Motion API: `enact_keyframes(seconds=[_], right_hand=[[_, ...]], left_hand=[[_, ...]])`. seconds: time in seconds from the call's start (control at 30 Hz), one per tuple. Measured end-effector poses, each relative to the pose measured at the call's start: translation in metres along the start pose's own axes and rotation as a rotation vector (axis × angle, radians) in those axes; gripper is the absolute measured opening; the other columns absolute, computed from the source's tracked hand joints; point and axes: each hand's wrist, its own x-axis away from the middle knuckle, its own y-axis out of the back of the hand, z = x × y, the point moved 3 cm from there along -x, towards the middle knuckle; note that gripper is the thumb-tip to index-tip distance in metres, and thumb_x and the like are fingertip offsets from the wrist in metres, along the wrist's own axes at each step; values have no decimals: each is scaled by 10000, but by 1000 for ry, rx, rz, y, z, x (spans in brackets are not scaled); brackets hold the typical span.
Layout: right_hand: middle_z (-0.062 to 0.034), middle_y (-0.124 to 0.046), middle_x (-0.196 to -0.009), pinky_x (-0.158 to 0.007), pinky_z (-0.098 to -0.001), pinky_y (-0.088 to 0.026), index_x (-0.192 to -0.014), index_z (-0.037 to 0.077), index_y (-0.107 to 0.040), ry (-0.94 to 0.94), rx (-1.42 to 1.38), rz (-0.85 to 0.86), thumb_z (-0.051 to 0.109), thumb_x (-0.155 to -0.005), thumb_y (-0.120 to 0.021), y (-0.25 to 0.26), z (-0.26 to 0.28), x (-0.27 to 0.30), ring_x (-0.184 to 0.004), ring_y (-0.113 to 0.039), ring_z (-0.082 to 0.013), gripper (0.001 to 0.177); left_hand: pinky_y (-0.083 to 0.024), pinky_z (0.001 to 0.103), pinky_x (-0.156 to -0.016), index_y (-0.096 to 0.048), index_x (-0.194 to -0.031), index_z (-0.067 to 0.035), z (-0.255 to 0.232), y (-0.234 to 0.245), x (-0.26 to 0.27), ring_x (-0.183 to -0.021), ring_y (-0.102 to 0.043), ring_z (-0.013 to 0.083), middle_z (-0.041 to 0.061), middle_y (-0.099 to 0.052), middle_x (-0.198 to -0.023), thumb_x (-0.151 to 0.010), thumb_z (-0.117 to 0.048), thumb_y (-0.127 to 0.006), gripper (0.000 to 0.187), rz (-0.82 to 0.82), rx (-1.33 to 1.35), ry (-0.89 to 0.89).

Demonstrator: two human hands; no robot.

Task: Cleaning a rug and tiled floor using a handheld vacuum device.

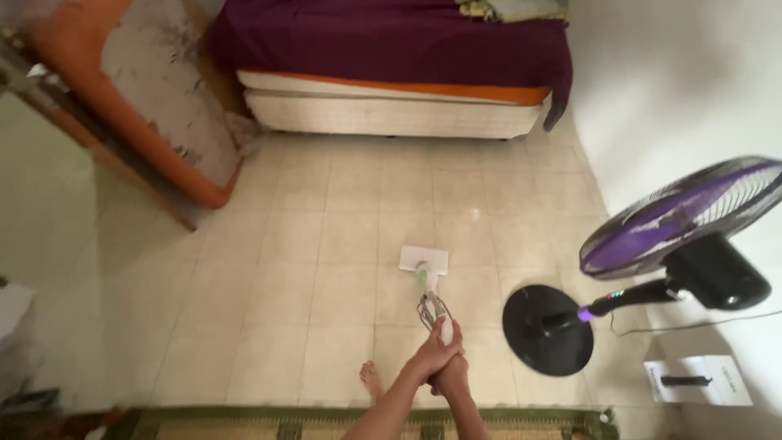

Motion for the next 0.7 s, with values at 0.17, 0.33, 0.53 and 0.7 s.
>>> enact_keyframes(seconds=[0.17,0.33,0.53,0.7], right_hand=[[-211,-674,-765,-340,-353,-434,-1333,-99,-542,159,120,138,475,-1128,-567,37,-178,-54,-455,-597,-222,610],[-156,-716,-1022,-599,-353,-551,-1618,215,-256,703,347,-13,331,-998,-601,21,-151,66,-817,-687,-207,719],[-117,-652,-1089,-641,-343,-529,-1629,205,-289,574,-89,234,210,-987,-574,0,-228,87,-826,-624,-188,702],[-160,-704,-953,-547,-410,-539,-1619,249,-174,506,364,202,157,-896,-656,-10,-255,207,-706,-670,-248,874]], left_hand=[[-536,431,-1032,-51,-1657,-272,79,-26,44,-1284,-608,337,205,-502,-1493,-913,-481,-672,991,-28,-91,-59],[-491,405,-1041,-91,-1653,-275,112,-27,113,-1277,-626,325,181,-628,-1431,-905,-506,-644,959,-73,-111,-50],[-512,406,-1046,-168,-1639,-258,159,-18,184,-1256,-649,342,214,-619,-1397,-869,-475,-652,934,-186,-78,-71],[-510,433,-1053,-201,-1636,-233,220,-7,256,-1292,-593,361,226,-534,-1473,-852,-447,-703,954,-313,-109,-142]])
